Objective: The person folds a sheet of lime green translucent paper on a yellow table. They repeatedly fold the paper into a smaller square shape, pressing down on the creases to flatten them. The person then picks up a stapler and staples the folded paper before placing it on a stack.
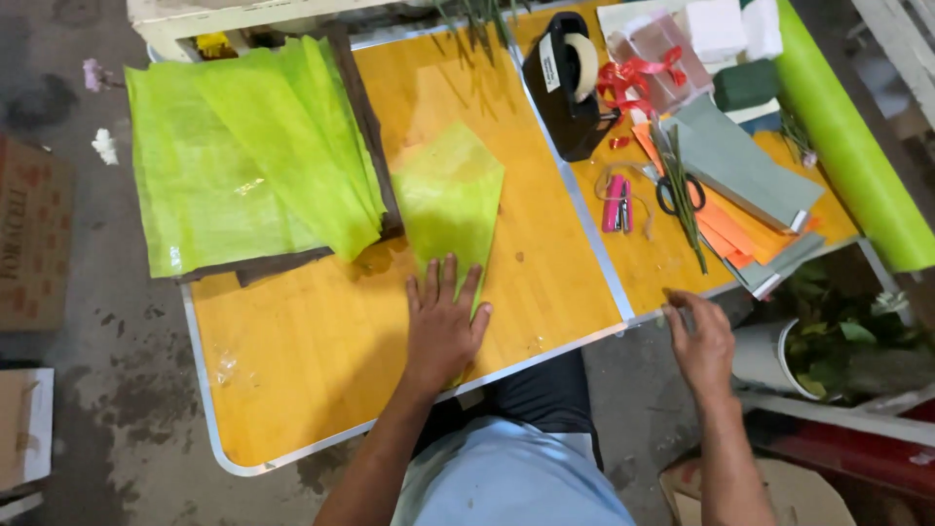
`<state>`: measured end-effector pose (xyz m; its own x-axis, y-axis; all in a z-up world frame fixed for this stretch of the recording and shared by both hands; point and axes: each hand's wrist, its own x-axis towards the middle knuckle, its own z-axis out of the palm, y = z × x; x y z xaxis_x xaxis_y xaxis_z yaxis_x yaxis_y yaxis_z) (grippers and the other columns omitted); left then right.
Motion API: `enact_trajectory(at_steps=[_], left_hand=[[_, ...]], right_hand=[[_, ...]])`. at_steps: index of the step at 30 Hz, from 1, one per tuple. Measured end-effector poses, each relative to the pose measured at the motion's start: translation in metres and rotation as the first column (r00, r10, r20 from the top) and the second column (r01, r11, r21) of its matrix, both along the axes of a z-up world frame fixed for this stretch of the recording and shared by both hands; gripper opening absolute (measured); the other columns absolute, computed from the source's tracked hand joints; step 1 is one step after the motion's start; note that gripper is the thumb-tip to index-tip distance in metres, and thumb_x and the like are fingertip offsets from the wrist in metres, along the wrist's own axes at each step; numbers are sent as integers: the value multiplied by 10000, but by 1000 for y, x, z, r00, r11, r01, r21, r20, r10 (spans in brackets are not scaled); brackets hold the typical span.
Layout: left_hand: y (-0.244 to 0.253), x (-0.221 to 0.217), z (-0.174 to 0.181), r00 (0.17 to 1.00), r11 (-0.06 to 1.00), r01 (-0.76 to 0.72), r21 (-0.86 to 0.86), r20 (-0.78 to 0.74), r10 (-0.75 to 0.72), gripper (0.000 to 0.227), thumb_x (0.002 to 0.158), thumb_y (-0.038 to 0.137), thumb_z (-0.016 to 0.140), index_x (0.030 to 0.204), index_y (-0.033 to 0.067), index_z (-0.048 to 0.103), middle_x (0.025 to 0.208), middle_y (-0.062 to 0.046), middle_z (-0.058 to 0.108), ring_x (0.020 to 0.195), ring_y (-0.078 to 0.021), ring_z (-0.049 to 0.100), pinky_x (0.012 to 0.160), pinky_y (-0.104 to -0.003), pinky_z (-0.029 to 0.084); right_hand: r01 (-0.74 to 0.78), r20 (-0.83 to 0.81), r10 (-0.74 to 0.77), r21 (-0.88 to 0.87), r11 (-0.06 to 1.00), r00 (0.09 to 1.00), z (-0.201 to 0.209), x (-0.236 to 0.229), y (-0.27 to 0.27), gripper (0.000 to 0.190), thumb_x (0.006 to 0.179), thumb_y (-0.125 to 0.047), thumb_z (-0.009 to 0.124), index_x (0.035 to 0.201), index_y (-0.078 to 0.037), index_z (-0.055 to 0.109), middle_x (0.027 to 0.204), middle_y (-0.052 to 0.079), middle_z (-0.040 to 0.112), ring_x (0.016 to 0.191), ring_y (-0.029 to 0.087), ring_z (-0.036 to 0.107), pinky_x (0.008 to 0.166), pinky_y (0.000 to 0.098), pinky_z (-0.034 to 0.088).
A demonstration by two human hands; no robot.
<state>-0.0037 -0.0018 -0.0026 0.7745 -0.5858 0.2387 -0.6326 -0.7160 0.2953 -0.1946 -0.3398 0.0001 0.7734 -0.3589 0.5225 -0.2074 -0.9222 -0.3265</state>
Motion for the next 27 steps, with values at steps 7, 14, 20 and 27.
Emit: enact_trajectory(at_steps=[7,14,20,27], left_hand=[[-2,0,-5,1000,999,1,-37,4,-1,615,985,496,506,1533,218,496,1582,-204,431,1486,-429,359,1154,-682,246],[-4,1,0,1000,999,-21,-32,-12,20,600,985,491,510,1515,211,516,1576,-208,440,1483,-430,364,1158,-679,238],[-2,0,3,988,999,-34,-19,-153,30,578,990,498,485,1479,197,548,1599,-210,417,1512,-423,321,1179,-676,174],[-2,1,-9,989,1000,-15,17,-147,18,585,984,528,474,1465,205,556,1569,-180,453,1498,-416,334,1204,-675,136]], right_hand=[[43,-119,-10,277,960,993,9,10,-22,391,1013,-213,725,1392,-122,700,1186,140,713,1225,359,630,1095,497,456],[50,-27,-45,234,971,999,15,27,-31,411,1119,-233,489,1450,-30,622,1267,241,693,1199,432,633,1061,514,450],[-588,70,600,319,744,797,8,140,115,347,1085,-202,455,1335,-65,654,1355,206,659,1323,388,574,1113,538,408],[-769,-529,727,198,608,439,-3,288,179,529,1098,-398,352,1562,-167,456,1615,176,424,1517,411,325,1221,597,232]])
